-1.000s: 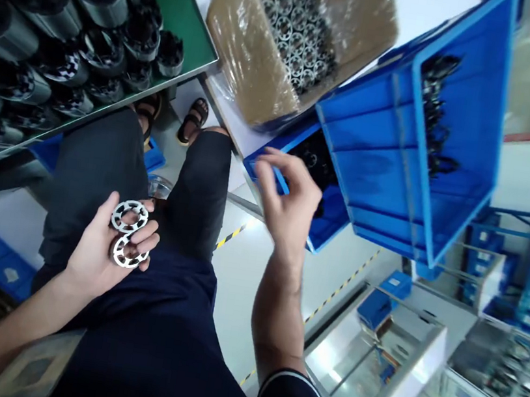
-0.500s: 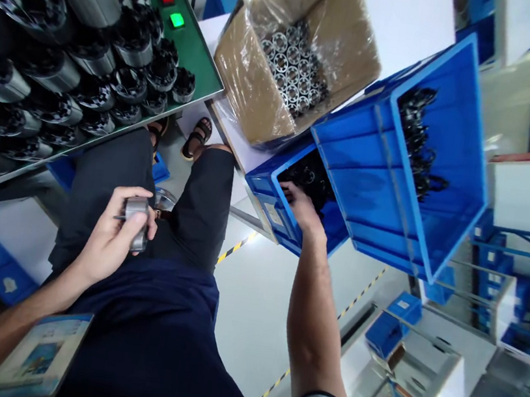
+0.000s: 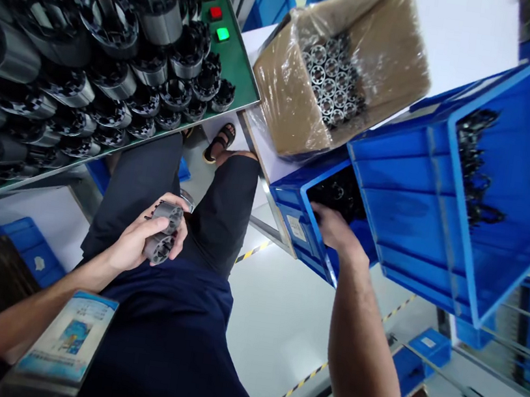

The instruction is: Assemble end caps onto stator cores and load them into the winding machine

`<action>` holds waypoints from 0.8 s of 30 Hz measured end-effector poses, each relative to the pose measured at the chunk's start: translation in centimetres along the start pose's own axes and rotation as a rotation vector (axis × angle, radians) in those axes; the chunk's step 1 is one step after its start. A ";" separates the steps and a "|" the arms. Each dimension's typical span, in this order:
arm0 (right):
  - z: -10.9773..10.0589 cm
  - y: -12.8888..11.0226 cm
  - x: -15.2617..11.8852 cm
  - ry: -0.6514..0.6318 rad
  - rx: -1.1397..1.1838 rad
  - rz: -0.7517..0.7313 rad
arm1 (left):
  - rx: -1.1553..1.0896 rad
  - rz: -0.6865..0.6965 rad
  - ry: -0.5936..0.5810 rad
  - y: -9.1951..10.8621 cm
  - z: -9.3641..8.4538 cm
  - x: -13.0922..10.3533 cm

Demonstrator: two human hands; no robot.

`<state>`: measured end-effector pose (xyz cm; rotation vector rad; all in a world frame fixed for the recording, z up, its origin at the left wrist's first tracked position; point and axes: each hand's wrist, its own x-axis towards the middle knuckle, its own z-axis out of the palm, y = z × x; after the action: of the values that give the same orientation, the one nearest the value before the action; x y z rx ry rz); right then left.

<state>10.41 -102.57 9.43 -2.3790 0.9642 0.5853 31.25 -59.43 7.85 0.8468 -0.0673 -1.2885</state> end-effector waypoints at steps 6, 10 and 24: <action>0.8 0.7 -0.8 0.230 0.106 0.153 | -0.148 0.035 -0.053 0.5 0.2 -0.1; 1.3 1.3 -1.7 0.460 0.189 0.206 | -0.143 0.061 -0.041 0.9 -0.2 -0.3; 5.8 -15.3 -7.9 0.890 0.588 -0.337 | -0.090 0.115 -0.002 3.3 1.1 0.5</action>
<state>15.23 -85.51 13.68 -2.1282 0.8495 -0.8477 33.55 -60.31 10.39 0.7542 -0.0578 -1.1761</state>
